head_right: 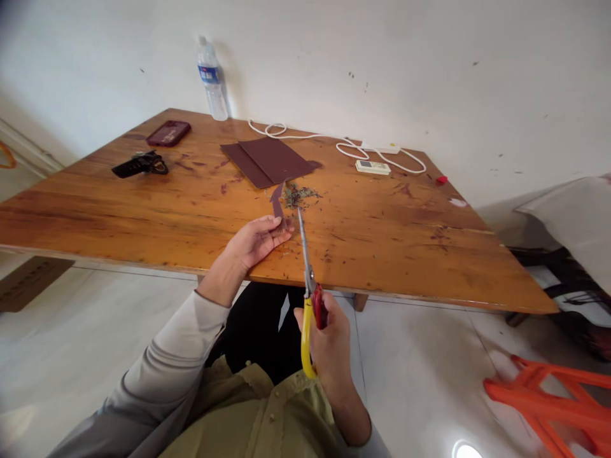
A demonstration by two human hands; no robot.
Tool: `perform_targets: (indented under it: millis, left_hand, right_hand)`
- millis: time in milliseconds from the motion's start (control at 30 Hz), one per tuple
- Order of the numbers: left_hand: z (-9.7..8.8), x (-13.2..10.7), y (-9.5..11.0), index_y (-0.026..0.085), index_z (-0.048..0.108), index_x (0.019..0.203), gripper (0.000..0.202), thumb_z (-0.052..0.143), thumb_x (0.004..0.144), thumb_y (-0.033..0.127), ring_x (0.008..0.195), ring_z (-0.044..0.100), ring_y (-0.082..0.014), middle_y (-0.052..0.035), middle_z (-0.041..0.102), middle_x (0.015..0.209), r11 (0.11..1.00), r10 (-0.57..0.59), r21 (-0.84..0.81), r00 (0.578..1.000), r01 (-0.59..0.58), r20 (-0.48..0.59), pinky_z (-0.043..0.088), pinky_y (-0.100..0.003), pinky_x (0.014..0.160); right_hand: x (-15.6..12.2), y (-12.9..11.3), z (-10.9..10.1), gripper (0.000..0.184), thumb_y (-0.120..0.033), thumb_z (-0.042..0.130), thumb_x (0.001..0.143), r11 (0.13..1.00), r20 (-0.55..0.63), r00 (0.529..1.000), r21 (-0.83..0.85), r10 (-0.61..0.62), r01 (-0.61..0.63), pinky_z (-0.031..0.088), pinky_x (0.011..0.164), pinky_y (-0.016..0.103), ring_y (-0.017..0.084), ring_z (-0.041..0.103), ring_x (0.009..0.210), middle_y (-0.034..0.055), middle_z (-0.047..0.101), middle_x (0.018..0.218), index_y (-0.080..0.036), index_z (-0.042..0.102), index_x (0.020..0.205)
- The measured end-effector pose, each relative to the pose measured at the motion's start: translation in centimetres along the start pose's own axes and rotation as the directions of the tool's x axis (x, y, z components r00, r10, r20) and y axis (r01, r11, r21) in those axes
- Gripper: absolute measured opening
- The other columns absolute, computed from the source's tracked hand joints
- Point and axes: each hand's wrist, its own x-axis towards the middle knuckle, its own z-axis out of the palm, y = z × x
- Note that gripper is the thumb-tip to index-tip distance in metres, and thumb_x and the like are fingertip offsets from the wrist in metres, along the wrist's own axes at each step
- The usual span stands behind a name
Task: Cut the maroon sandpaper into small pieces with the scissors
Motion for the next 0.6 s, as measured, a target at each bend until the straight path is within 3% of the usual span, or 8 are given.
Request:
perform_targets:
  millis: [67, 133, 233, 333, 433, 600]
  left_hand:
    - [-0.1, 0.1, -0.2, 0.012, 0.065, 0.069, 0.008, 0.07, 0.075, 0.01, 0.074, 0.07, -0.0147, -0.0045, 0.069, 0.072, 1.0, 0.008, 0.008, 1.0, -0.007, -0.003, 0.056, -0.029, 0.081]
    - [-0.3, 0.3, -0.4, 0.012, 0.065, 0.07, 0.008, 0.072, 0.074, 0.01, 0.073, 0.07, -0.0146, -0.0044, 0.069, 0.071, 1.0, 0.011, 0.014, 1.0, -0.011, -0.006, 0.056, -0.03, 0.082]
    - [-0.6, 0.5, -0.6, 0.012, 0.066, 0.071, 0.008, 0.074, 0.073, 0.012, 0.073, 0.07, -0.0152, -0.0056, 0.071, 0.074, 0.999, 0.03, 0.015, 0.999, -0.03, 0.013, 0.056, -0.03, 0.083]
    - [-0.7, 0.4, -0.7, 0.012, 0.065, 0.072, 0.01, 0.075, 0.072, 0.014, 0.073, 0.07, -0.0159, -0.0055, 0.071, 0.074, 0.999, 0.038, 0.02, 0.999, -0.039, 0.022, 0.056, -0.031, 0.082]
    - [-0.7, 0.2, -0.5, 0.012, 0.065, 0.073, 0.011, 0.076, 0.074, 0.015, 0.074, 0.071, -0.0158, -0.0052, 0.072, 0.074, 0.999, 0.023, 0.032, 0.999, -0.024, 0.038, 0.056, -0.03, 0.082]
    - [-0.8, 0.2, -0.6, 0.012, 0.066, 0.072, 0.009, 0.074, 0.074, 0.014, 0.077, 0.071, -0.0163, -0.006, 0.072, 0.076, 0.999, 0.029, 0.024, 0.998, -0.03, 0.051, 0.056, -0.029, 0.08]
  right_hand:
    - [0.3, -0.6, -0.1, 0.022, -0.039, 0.077, 0.072, 0.994, -0.095, 0.993, -0.097, -0.064, 0.055, 0.04, 0.05, 0.027, 0.015, 0.045, 0.053, -0.0036, 0.051, 0.06, -0.024, 0.061, 0.074]
    - [0.3, -1.0, 0.1, 0.019, -0.035, 0.077, 0.069, 0.986, -0.115, 0.988, -0.139, -0.106, 0.09, 0.044, 0.052, 0.029, 0.017, 0.051, 0.056, -0.0009, 0.059, 0.067, -0.025, 0.063, 0.078]
    - [0.2, -1.3, 0.4, 0.041, -0.029, 0.079, 0.068, 0.967, -0.067, 0.981, -0.195, -0.183, 0.167, 0.053, 0.06, 0.032, 0.021, 0.06, 0.067, 0.0039, 0.071, 0.087, -0.025, 0.067, 0.107]
    - [0.1, -1.1, 0.4, 0.062, -0.019, 0.07, 0.074, 0.905, 0.021, 0.938, -0.258, -0.345, 0.339, 0.057, 0.087, 0.041, 0.029, 0.066, 0.104, 0.0114, 0.068, 0.126, -0.024, 0.057, 0.134]
    - [0.4, -0.8, 0.2, 0.064, -0.011, 0.065, 0.075, 0.765, 0.115, 0.831, -0.338, -0.544, 0.548, 0.05, 0.103, 0.048, 0.032, 0.056, 0.128, 0.0151, 0.061, 0.14, -0.022, 0.052, 0.137]
    - [1.3, -0.3, 0.2, 0.042, -0.014, 0.068, 0.084, 0.485, 0.192, 0.587, -0.397, -0.786, 0.779, 0.056, 0.092, 0.047, 0.031, 0.067, 0.106, 0.0149, 0.072, 0.116, -0.021, 0.057, 0.124]
